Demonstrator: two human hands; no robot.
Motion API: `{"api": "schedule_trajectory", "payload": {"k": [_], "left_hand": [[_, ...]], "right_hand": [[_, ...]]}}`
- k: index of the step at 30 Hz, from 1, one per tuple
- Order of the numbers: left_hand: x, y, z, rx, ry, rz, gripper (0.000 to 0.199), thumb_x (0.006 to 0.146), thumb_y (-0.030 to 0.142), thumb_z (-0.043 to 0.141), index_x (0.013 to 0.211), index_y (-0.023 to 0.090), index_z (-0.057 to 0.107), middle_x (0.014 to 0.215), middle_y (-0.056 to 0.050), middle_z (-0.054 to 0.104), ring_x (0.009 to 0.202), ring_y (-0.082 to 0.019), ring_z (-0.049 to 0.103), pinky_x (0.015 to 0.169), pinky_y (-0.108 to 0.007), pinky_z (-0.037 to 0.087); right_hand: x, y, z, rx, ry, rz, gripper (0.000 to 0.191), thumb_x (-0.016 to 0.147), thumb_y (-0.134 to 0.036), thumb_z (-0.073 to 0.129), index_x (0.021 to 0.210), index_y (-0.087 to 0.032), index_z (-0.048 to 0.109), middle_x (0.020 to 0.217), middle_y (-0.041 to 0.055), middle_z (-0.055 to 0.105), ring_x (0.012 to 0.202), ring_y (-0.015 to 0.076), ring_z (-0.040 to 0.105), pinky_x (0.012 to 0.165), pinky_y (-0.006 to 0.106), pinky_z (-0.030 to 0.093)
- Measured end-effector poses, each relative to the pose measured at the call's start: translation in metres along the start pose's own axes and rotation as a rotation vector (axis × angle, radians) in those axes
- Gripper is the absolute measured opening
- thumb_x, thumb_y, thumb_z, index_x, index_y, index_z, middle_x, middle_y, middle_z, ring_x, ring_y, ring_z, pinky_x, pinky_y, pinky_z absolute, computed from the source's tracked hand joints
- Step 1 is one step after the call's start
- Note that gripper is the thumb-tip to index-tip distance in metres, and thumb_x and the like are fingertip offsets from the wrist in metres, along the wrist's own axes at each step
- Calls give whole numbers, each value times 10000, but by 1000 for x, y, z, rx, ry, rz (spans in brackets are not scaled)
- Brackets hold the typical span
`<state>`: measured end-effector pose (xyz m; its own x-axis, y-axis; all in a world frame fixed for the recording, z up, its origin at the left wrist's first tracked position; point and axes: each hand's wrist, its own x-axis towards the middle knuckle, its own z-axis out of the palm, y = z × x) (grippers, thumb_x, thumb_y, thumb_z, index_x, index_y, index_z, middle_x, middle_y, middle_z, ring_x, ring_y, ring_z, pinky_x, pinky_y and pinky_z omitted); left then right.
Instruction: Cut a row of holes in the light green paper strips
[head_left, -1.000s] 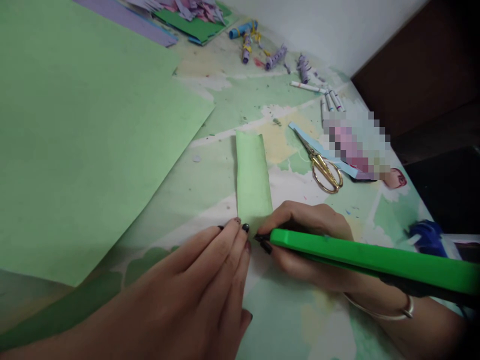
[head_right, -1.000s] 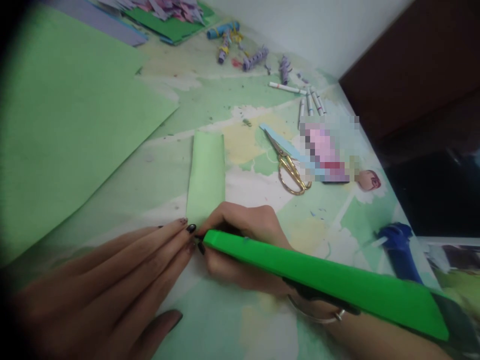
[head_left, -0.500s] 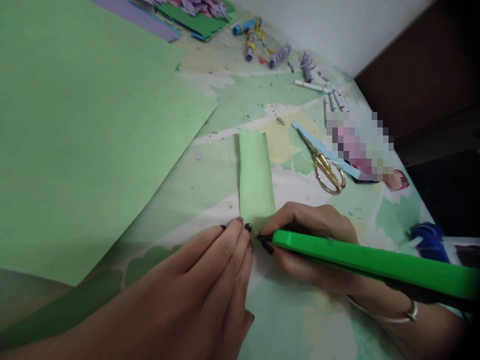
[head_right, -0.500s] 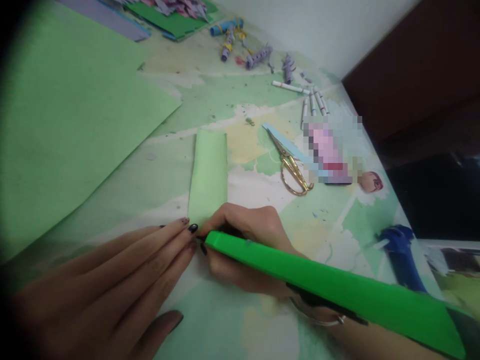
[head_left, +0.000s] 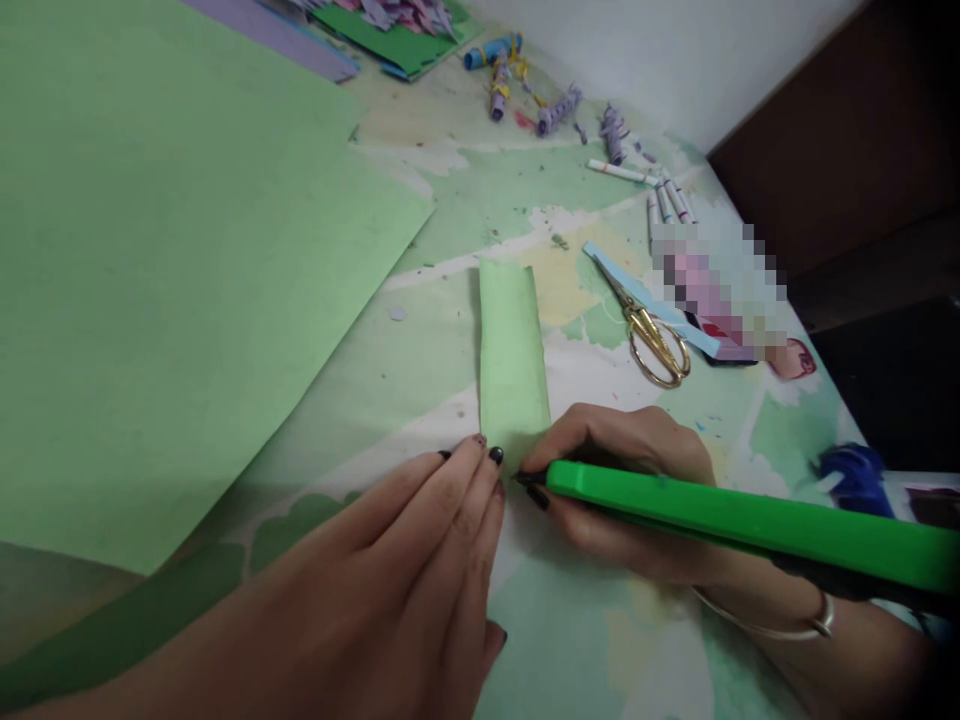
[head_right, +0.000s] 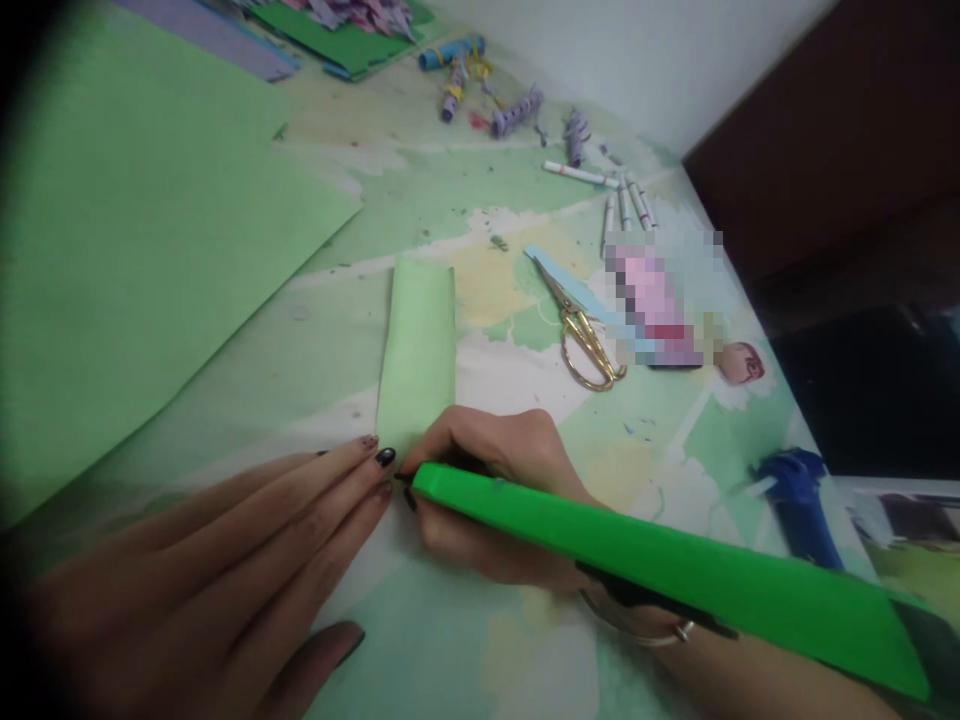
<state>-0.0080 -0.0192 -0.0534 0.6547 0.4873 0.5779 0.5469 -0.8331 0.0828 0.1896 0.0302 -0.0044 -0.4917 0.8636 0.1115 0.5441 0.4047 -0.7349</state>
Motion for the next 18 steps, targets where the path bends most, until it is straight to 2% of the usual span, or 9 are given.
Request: {"api": "schedule_trajectory", "payload": {"k": [4, 10, 18], "left_hand": [[0, 0, -1, -3, -11, 12, 445, 810, 280, 605, 1127, -30, 573, 1172, -206, 616, 1244, -329, 461, 1082, -428, 350], [-1, 1, -3, 1, -5, 3, 443, 823, 299, 597, 1134, -15, 572, 1168, -188, 623, 1250, -307, 458, 1093, -411, 346], [0, 0, -4, 22, -8, 6, 430, 809, 311, 606, 1127, 22, 586, 1176, -166, 628, 1235, -291, 479, 1097, -401, 352]], "right_hand": [[-2, 3, 0, 12, -22, -20, 206, 602, -8, 593, 743, -145, 654, 551, -65, 618, 427, 23, 472, 426, 113, 382], [-3, 5, 2, -55, 24, -34, 206, 606, -7, 593, 721, -169, 647, 530, -73, 604, 424, 31, 472, 425, 123, 387], [1, 8, -3, 37, -64, -65, 195, 628, -29, 571, 750, -164, 640, 584, -51, 645, 442, 44, 502, 438, 141, 410]]}}
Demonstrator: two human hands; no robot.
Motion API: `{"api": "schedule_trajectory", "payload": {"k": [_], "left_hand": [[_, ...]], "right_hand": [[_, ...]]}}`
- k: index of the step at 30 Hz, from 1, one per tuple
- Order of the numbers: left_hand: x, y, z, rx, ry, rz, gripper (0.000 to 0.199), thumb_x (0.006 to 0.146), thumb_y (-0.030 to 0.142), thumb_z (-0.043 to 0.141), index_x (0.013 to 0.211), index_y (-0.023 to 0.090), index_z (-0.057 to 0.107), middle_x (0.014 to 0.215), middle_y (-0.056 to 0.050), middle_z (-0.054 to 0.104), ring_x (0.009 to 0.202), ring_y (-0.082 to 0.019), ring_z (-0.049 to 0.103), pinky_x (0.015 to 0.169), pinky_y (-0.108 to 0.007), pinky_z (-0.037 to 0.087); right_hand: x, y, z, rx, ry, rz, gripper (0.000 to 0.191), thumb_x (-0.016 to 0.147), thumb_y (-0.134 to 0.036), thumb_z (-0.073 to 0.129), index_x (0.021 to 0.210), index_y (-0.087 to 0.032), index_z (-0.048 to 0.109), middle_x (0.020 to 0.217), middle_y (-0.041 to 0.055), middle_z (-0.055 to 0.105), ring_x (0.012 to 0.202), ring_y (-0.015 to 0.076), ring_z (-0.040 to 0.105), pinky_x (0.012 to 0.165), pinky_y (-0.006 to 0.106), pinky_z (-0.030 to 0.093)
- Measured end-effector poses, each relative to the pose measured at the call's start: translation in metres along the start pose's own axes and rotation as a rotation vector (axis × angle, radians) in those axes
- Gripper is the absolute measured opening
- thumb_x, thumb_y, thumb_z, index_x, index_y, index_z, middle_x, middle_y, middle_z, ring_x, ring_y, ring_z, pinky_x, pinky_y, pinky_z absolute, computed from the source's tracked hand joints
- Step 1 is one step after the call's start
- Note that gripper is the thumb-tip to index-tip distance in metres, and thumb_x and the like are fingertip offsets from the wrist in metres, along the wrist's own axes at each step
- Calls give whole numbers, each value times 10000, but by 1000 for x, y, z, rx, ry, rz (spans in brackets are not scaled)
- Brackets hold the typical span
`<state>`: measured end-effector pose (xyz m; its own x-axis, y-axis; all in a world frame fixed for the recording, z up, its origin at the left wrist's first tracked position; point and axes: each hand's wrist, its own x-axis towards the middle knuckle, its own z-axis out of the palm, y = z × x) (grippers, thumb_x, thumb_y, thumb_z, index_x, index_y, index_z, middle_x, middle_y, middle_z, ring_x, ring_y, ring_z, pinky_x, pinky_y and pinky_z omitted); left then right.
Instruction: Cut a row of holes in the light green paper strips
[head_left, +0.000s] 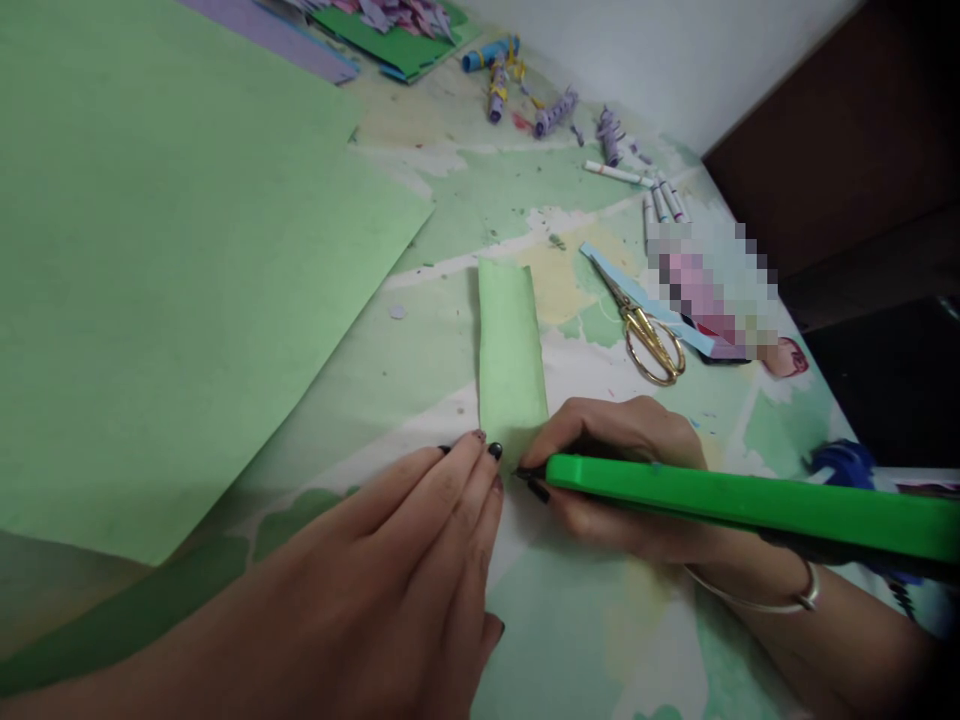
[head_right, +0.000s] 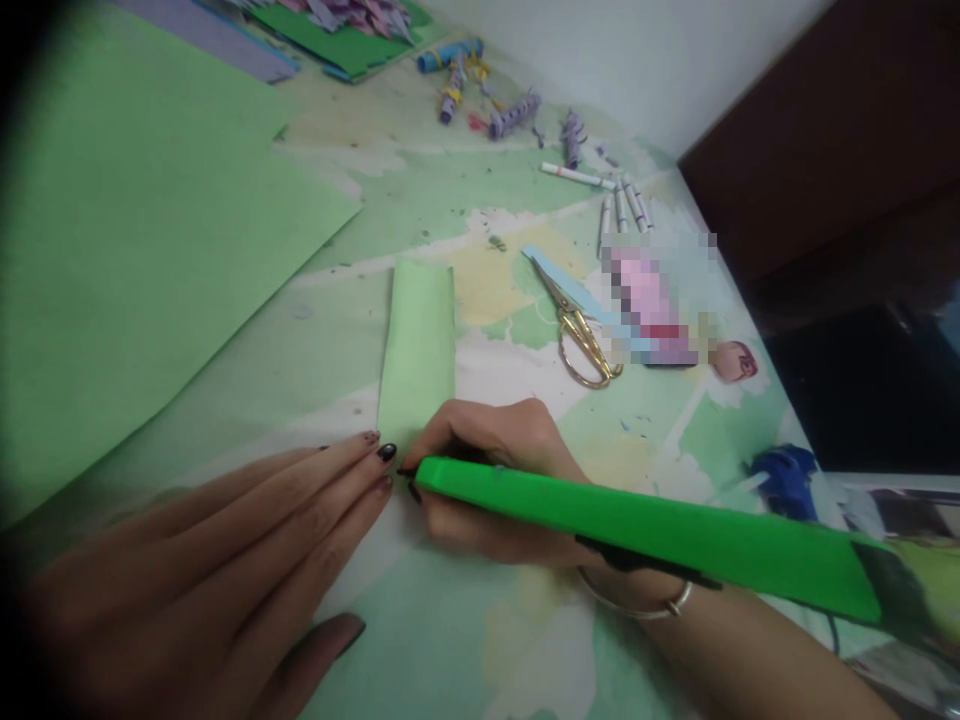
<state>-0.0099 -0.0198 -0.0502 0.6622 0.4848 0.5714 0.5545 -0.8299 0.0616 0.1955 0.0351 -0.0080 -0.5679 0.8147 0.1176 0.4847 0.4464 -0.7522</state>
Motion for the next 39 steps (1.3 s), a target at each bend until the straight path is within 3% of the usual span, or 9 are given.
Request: {"api": "schedule_trajectory", "payload": {"k": [5, 17, 21, 26, 39], "left_hand": [[-1, 2, -1, -19, 9, -23, 393, 831, 267, 571, 1126, 8, 581, 1170, -167, 636, 1239, -290, 479, 1098, -398, 348], [4, 5, -3, 7, 43, -16, 338, 865, 242, 518, 1079, -11, 583, 1087, -171, 681, 1101, -277, 578, 1044, -379, 360], [4, 4, -3, 16, 20, -27, 351, 873, 248, 507, 1099, -12, 574, 1106, -173, 673, 1106, -279, 576, 1056, -384, 343], [4, 3, -2, 15, 31, -20, 353, 874, 242, 505, 1110, -13, 572, 1108, -172, 672, 1116, -279, 572, 1056, -383, 347], [2, 5, 0, -5, 28, -50, 357, 861, 239, 519, 1103, -16, 581, 1120, -176, 666, 1143, -284, 547, 1075, -381, 329]], "right_hand": [[4, 4, -7, 45, -90, -42, 200, 626, -38, 563, 769, -149, 649, 627, -35, 656, 483, 53, 528, 469, 147, 428], [8, 7, -14, 197, -188, 14, 146, 677, -63, 616, 793, -122, 681, 675, -4, 687, 572, 79, 590, 556, 161, 480], [9, 12, -20, 343, -290, -25, 159, 762, -164, 671, 893, -80, 703, 810, 65, 716, 723, 116, 648, 684, 195, 516], [13, 15, -25, 355, -352, -71, 146, 807, -155, 653, 917, -83, 716, 869, 91, 720, 814, 142, 667, 772, 235, 522], [18, 14, -29, 346, -412, -81, 148, 828, -142, 623, 923, -79, 718, 887, 92, 705, 829, 133, 665, 764, 213, 513]]}}
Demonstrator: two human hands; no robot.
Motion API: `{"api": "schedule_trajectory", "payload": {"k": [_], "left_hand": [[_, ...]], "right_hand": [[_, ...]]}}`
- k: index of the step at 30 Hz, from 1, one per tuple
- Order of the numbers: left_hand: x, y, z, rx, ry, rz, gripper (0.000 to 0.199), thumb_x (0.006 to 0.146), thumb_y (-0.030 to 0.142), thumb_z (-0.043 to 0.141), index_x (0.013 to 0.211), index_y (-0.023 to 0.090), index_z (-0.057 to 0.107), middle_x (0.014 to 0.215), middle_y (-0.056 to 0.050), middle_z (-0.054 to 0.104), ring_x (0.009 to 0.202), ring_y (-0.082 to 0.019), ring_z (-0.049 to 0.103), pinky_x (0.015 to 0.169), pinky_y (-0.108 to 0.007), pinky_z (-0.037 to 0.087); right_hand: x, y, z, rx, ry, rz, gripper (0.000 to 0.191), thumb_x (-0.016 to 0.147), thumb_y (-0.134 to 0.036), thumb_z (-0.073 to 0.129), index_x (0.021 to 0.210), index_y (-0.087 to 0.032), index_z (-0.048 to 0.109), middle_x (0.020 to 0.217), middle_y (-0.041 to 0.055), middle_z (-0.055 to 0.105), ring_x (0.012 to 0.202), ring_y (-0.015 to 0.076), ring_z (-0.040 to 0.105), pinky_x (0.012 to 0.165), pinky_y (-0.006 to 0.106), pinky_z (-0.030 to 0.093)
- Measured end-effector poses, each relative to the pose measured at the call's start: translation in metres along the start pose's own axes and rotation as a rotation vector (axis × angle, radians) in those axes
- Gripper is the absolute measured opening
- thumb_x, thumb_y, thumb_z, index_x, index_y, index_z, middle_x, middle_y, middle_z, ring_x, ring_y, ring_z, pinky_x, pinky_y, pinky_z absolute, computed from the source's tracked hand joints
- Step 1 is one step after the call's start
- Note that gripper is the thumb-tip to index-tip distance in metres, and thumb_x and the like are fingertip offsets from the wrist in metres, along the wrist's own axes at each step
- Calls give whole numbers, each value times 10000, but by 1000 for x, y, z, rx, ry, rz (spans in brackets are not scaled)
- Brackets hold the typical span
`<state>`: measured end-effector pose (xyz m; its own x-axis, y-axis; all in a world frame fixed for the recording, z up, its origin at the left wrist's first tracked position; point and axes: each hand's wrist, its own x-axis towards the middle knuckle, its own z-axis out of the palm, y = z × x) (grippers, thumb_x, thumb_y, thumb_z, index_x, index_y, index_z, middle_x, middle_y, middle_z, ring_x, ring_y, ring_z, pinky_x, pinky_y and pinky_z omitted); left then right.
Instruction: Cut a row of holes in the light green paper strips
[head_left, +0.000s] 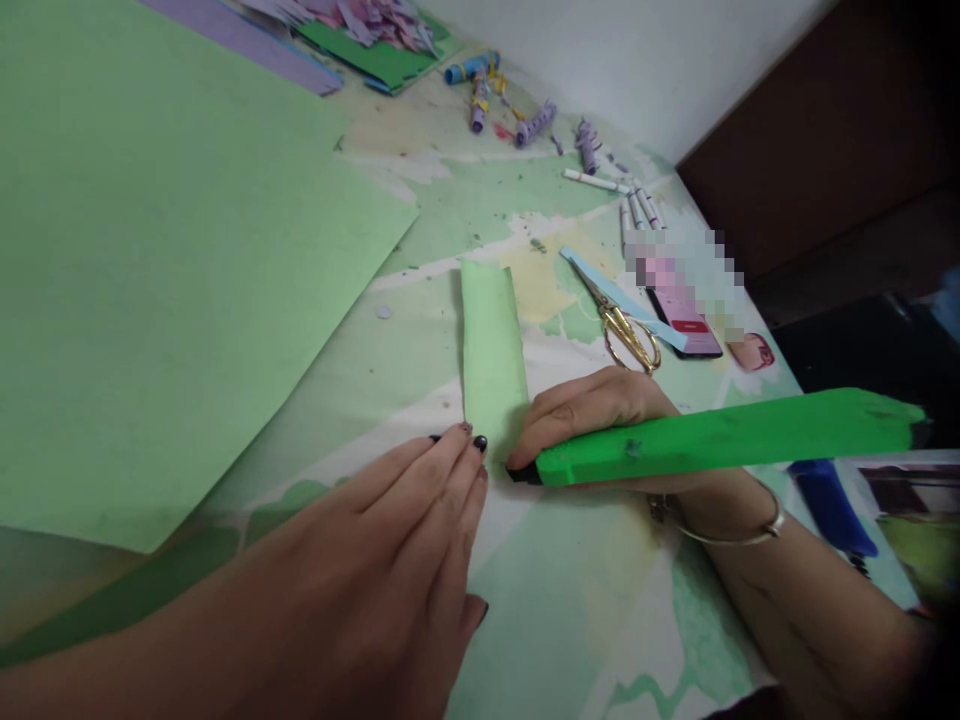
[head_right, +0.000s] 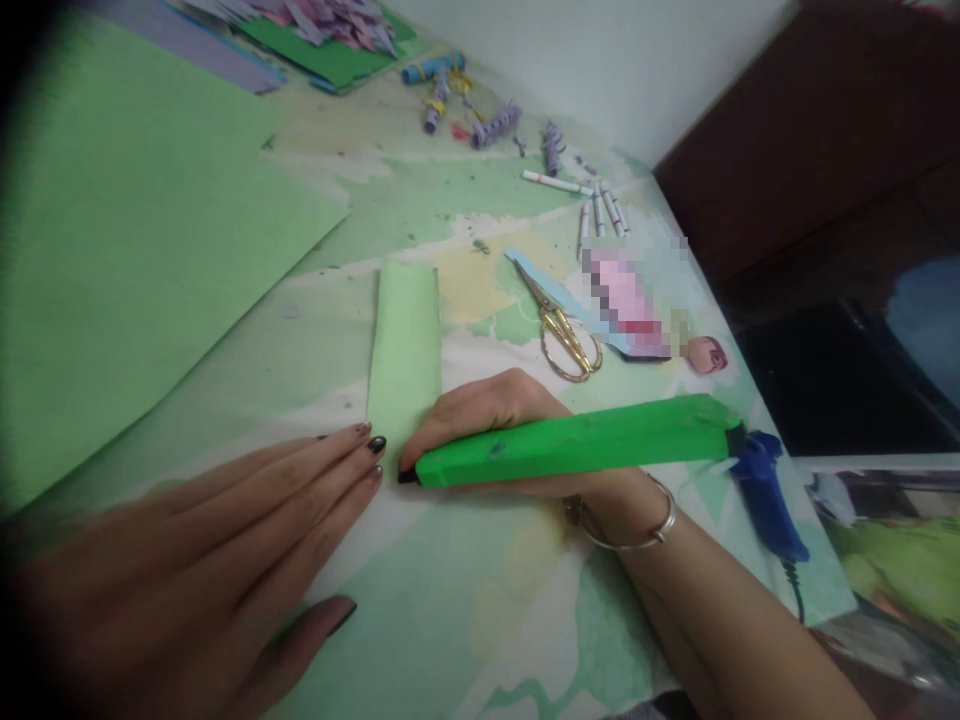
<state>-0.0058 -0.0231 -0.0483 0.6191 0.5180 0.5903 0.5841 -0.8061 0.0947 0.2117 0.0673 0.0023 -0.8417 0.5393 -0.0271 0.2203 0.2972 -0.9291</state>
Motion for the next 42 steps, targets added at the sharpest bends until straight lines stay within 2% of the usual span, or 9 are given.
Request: {"api": "schedule_trajectory", "payload": {"k": [17, 20, 22, 24, 26, 28, 31, 35, 42], "left_hand": [[0, -3, -1, 7, 24, 37, 368, 861, 252, 519, 1120, 0, 584, 1132, -155, 664, 1143, -268, 552, 1094, -366, 323], [1, -3, 0, 8, 39, 32, 359, 853, 250, 531, 1101, -2, 592, 1119, -162, 668, 1143, -272, 547, 1097, -365, 317], [2, -2, 1, 14, 28, 20, 360, 850, 248, 531, 1102, -2, 592, 1126, -168, 664, 1147, -275, 541, 1106, -367, 299], [2, -1, 1, 17, 13, 24, 366, 851, 251, 523, 1105, -4, 590, 1136, -174, 657, 1153, -281, 533, 1111, -373, 289], [1, -1, 2, 16, 6, 33, 368, 848, 250, 519, 1099, -9, 591, 1137, -178, 654, 1150, -287, 533, 1109, -378, 290], [1, -1, 3, 15, 15, 26, 358, 846, 245, 513, 1091, -2, 596, 1136, -175, 655, 1143, -288, 536, 1109, -381, 287], [1, -2, 4, 6, 28, 9, 331, 844, 235, 509, 1080, 23, 603, 1131, -156, 660, 1138, -276, 541, 1101, -375, 302], [1, -2, 4, 10, 39, 1, 322, 840, 235, 509, 1066, 29, 608, 1114, -146, 670, 1130, -264, 546, 1091, -361, 317], [2, -1, 4, 5, 16, -4, 342, 853, 234, 486, 1081, 2, 592, 1131, -182, 654, 1135, -282, 526, 1101, -376, 289]], "right_hand": [[0, -1, -2, -5, -8, 17, 160, 842, -183, 602, 927, -100, 708, 888, 90, 700, 828, 139, 657, 766, 230, 517], [-4, 1, 0, 40, 80, 78, 158, 792, -192, 661, 920, -109, 705, 865, 69, 707, 807, 148, 660, 736, 236, 527], [-8, 0, 4, 88, 196, 140, 173, 747, -216, 710, 890, -118, 703, 790, 40, 703, 703, 129, 651, 618, 202, 522], [-9, -3, 10, 124, 320, 225, 151, 736, -214, 714, 861, -133, 690, 663, 0, 670, 529, 87, 587, 455, 160, 456], [-9, -9, 17, 94, 446, 330, 106, 761, -152, 668, 867, -151, 658, 593, -26, 635, 442, 65, 524, 393, 148, 411], [-9, -15, 24, 11, 549, 281, 133, 744, -108, 662, 861, -163, 628, 626, -26, 644, 438, 61, 519, 399, 154, 418], [-8, -19, 35, -116, 555, 244, 191, 735, -65, 642, 884, -182, 622, 669, -26, 650, 494, 73, 554, 461, 168, 453], [-6, -15, 47, -255, 629, 207, 196, 705, -39, 617, 817, -200, 623, 664, -41, 634, 557, 84, 580, 508, 174, 454], [1, -15, 59, -236, 656, 320, 107, 695, -105, 618, 747, -190, 579, 540, -57, 581, 448, 72, 506, 433, 183, 393]]}}
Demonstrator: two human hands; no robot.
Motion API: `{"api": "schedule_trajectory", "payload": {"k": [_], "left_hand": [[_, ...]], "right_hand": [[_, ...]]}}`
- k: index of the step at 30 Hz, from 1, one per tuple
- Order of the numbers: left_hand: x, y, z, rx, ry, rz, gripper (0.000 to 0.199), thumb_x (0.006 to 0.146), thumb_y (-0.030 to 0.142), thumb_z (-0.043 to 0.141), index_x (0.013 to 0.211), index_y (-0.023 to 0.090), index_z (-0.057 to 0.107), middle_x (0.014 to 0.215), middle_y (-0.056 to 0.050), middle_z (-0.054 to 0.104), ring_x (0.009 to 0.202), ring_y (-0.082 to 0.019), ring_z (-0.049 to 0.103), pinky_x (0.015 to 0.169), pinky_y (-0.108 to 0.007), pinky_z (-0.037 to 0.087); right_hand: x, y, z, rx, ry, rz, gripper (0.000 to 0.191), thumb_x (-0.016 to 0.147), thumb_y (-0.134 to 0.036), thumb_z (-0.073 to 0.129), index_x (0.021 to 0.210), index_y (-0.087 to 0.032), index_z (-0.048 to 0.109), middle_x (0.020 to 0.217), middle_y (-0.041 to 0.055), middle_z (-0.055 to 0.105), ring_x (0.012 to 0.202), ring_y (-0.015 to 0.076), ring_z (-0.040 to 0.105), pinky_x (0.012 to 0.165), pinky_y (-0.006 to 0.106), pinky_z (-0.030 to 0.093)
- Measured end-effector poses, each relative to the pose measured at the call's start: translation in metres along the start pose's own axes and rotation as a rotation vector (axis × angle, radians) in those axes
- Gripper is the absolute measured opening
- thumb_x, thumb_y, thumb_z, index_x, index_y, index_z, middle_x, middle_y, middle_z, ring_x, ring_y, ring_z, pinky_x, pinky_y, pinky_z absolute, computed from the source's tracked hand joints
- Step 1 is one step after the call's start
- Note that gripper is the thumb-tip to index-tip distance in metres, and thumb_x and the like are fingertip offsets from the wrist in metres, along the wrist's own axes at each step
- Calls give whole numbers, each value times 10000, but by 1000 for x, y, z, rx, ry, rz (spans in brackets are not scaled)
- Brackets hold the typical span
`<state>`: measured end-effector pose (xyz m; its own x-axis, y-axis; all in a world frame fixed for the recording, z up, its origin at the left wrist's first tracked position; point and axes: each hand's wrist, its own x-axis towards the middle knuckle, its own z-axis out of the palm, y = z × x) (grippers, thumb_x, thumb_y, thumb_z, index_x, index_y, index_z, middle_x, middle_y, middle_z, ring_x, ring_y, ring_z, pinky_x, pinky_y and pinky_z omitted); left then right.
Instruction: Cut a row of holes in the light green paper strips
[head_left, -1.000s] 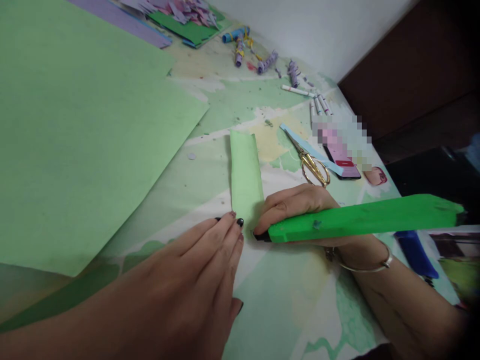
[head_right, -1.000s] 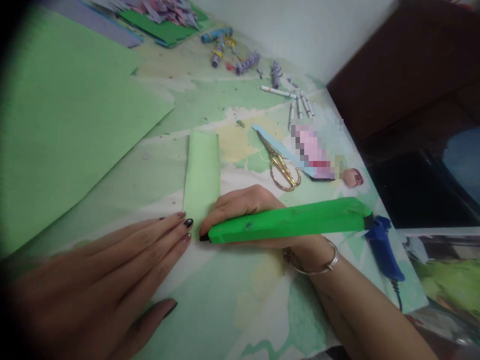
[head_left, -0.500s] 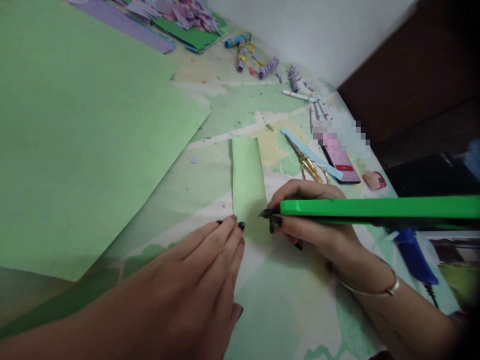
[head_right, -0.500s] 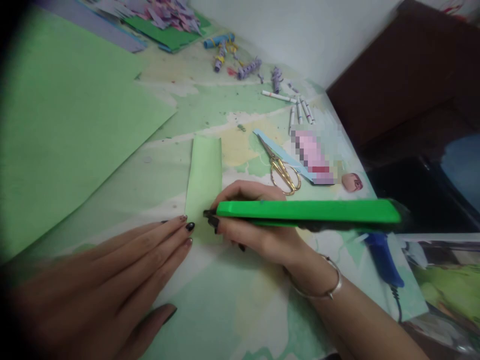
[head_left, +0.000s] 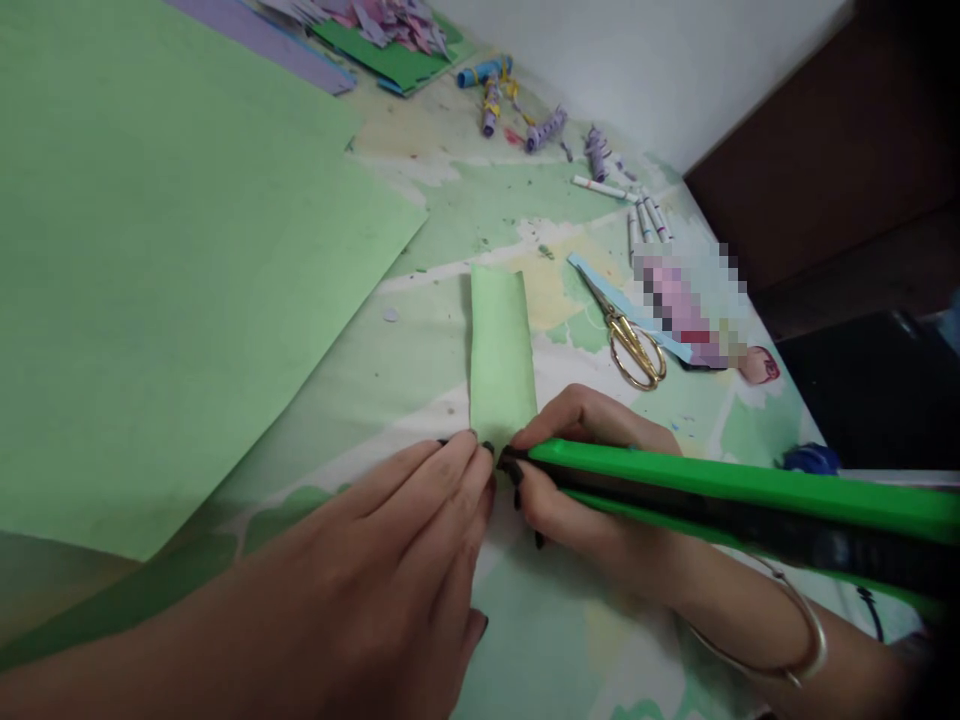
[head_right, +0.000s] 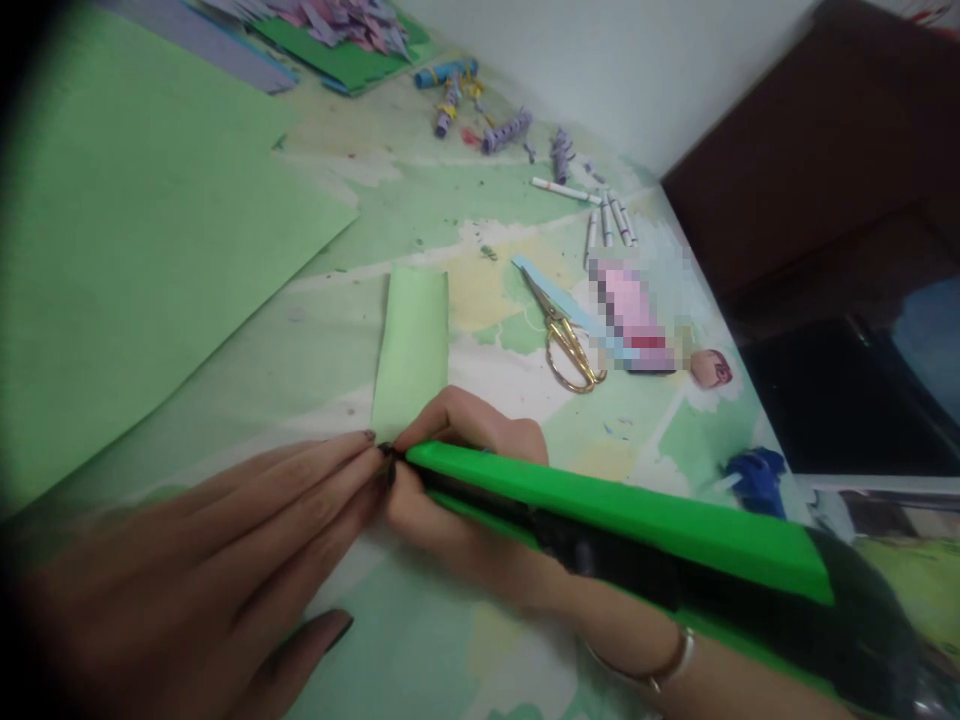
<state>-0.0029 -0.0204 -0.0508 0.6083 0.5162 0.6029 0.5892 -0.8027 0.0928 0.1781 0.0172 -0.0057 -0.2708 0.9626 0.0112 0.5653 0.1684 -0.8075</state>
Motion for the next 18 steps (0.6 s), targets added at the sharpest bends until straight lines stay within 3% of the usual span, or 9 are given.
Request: {"api": "schedule_trajectory", "payload": {"k": [18], "left_hand": [[3, -3, 0, 4, -6, 22, 369, 857, 270, 501, 1088, -8, 574, 1132, -197, 644, 1127, -309, 519, 1089, -401, 280]], "right_hand": [[-4, -4, 3, -10, 10, 47, 154, 713, -107, 576, 715, -203, 456, 521, -83, 513, 415, 51, 446, 397, 164, 335]]}}
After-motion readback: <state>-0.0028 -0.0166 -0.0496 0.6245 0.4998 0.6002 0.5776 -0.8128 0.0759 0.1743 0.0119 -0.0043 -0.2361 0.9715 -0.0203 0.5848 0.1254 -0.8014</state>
